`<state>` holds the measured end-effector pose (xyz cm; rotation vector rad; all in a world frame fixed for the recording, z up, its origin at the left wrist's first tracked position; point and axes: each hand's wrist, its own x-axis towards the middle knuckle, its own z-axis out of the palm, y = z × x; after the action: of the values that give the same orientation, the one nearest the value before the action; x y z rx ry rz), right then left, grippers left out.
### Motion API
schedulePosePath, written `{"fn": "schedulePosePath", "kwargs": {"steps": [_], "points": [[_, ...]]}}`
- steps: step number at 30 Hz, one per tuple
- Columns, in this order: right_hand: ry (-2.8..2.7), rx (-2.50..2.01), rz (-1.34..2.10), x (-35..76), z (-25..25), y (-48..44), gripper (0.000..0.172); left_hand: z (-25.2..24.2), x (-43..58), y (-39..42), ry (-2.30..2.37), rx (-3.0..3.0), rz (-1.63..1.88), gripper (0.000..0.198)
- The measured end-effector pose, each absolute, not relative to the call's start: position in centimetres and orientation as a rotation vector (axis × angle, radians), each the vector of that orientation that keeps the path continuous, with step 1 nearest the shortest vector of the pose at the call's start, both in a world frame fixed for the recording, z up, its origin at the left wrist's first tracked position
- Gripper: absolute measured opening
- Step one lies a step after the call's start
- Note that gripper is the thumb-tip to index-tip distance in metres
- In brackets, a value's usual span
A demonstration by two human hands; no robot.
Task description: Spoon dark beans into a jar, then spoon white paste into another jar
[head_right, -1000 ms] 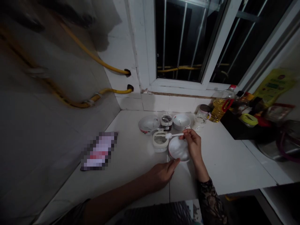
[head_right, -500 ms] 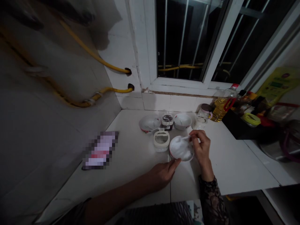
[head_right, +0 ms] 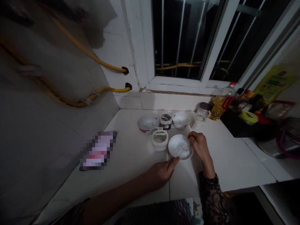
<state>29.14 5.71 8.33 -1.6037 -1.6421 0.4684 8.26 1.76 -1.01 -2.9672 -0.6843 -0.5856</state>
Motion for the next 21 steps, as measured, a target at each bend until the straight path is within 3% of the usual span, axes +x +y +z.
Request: {"fn": "schedulePosePath", "kwargs": {"steps": [6, 21], "points": [[-1.319, -1.557, 0.625, 29.68, 8.32, 6.02, 0.015, -0.67, 8.14, 1.7, -0.682, -2.986, -0.576, 0.062], [-1.154, -1.476, 0.78, 29.35, 8.31, 6.5, 0.014, -1.04, 8.24, 1.73, -0.671, -2.943, -0.585, 0.059]]}}
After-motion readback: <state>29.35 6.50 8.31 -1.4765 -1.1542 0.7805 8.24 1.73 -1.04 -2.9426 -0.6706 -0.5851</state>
